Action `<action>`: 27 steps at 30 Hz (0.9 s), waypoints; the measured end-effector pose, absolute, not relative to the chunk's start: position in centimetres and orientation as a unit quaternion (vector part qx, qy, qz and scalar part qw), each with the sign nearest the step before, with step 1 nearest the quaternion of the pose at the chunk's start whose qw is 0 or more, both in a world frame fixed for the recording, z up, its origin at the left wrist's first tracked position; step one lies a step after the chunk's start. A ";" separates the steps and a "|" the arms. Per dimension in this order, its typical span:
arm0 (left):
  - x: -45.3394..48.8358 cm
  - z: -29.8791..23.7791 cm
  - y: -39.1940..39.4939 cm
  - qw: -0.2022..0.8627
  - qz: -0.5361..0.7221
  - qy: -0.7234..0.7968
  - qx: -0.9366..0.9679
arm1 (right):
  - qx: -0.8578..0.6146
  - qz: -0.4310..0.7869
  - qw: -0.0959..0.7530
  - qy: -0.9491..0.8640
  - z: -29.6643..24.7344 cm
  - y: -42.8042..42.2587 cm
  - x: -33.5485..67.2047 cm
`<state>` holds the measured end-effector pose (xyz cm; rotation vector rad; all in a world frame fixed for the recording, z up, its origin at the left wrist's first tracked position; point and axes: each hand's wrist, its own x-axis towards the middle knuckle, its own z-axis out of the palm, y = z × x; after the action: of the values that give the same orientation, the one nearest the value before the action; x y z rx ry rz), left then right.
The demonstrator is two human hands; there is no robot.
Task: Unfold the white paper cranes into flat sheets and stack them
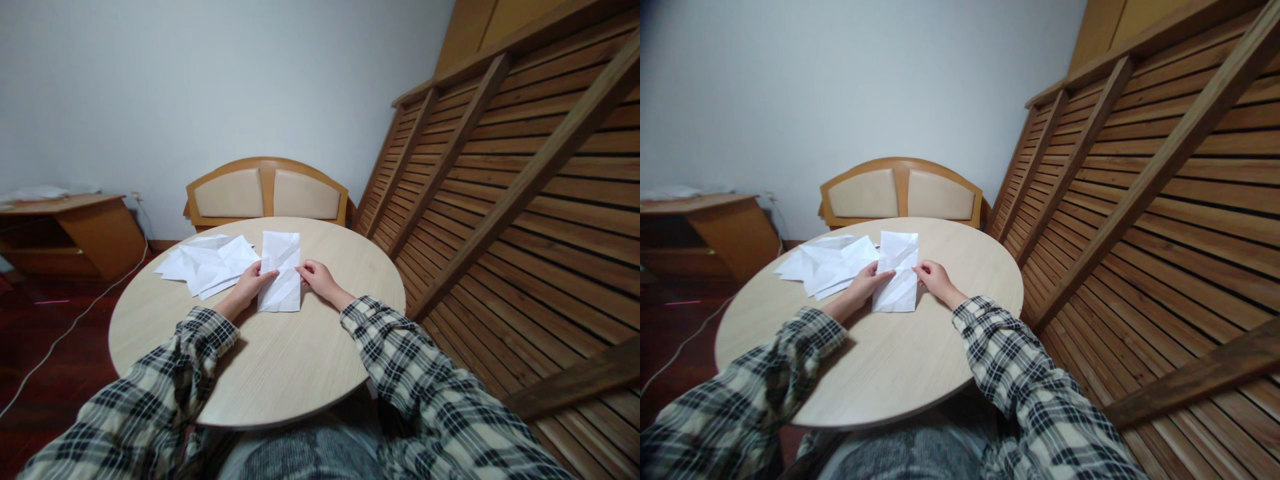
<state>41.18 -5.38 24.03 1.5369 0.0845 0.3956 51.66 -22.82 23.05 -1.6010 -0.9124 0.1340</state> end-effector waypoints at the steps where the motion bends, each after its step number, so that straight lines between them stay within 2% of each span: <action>1: 41.2 24.0 -5.4 0.697 0.180 0.040 0.693 | -0.698 0.044 0.594 -0.397 23.0 -22.8 51.7; 7: 41.3 23.9 -5.4 0.685 0.191 0.043 0.702 | -0.714 -0.010 0.573 -0.402 22.9 -22.8 51.8; 18: 41.6 23.5 -4.7 0.679 0.224 0.052 0.698 | -0.677 0.140 0.629 -0.356 23.0 -22.8 51.3; 27: 41.2 24.0 -5.2 0.692 0.193 0.054 0.693 | -0.694 0.058 0.590 -0.408 23.2 -23.0 51.3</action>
<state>41.21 -5.23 24.03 1.5491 0.1197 0.4316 51.29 -22.97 23.18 -1.6165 -0.9502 0.1356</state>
